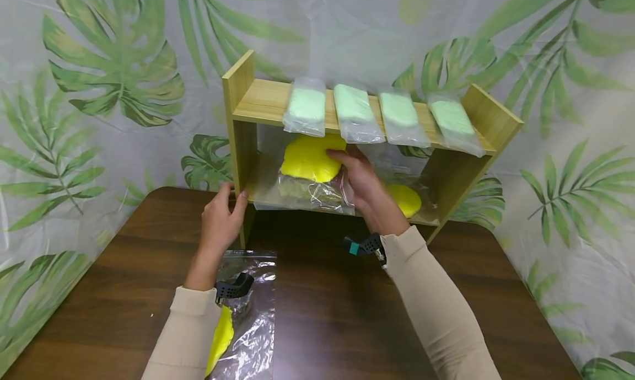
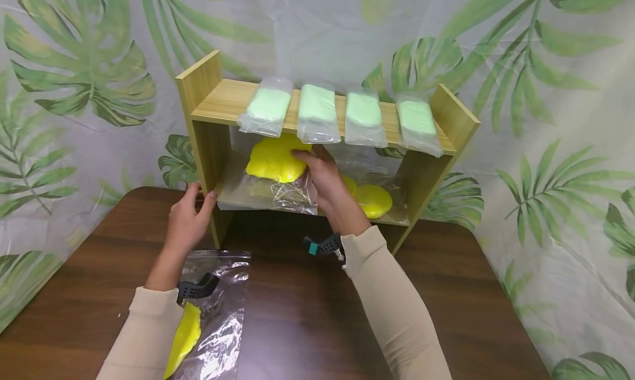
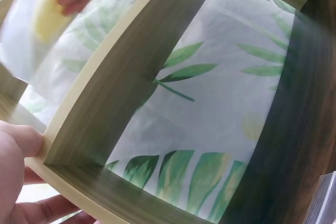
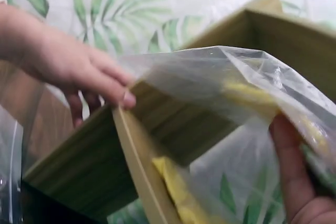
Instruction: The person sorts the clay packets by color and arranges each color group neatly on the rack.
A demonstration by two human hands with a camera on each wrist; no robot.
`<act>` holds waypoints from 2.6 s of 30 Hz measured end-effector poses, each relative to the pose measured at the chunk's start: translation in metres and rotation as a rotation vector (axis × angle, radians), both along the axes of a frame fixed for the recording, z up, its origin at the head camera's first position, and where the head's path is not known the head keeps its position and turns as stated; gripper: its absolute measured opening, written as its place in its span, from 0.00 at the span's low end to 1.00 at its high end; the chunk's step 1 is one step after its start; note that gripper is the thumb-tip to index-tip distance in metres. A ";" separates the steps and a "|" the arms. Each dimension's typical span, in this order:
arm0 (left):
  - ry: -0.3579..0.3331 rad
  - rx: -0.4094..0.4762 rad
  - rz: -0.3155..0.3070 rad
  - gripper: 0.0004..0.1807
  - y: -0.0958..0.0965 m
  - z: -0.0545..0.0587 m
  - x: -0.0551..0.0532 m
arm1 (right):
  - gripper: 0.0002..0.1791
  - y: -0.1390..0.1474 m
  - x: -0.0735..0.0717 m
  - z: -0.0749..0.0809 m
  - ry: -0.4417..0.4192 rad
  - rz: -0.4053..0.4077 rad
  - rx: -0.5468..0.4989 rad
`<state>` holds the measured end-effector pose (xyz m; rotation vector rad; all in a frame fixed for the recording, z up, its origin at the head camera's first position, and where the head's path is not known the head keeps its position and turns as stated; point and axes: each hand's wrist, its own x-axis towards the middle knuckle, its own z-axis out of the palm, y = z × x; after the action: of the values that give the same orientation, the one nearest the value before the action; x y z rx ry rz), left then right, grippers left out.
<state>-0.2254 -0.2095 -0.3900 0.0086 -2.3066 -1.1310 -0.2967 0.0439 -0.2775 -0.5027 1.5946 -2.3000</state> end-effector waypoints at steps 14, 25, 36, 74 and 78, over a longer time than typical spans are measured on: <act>-0.015 0.014 0.011 0.22 0.000 -0.001 -0.001 | 0.38 0.006 -0.008 -0.012 -0.006 -0.225 0.559; -0.013 0.004 0.015 0.21 0.001 0.000 -0.001 | 0.34 0.004 -0.004 -0.011 0.264 -0.286 0.867; -0.005 0.006 0.010 0.21 0.001 -0.001 -0.001 | 0.38 -0.004 -0.002 -0.019 0.490 -0.426 1.155; -0.020 0.012 -0.005 0.22 0.003 0.001 -0.002 | 0.32 0.044 0.047 -0.026 0.479 -0.497 1.013; -0.018 0.002 -0.001 0.22 0.003 0.002 -0.003 | 0.30 0.048 0.062 -0.032 0.451 -0.468 0.925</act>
<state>-0.2286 -0.2063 -0.3884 0.0187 -2.3217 -1.1376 -0.2349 0.0920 -0.3098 -0.4369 2.9747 -1.4306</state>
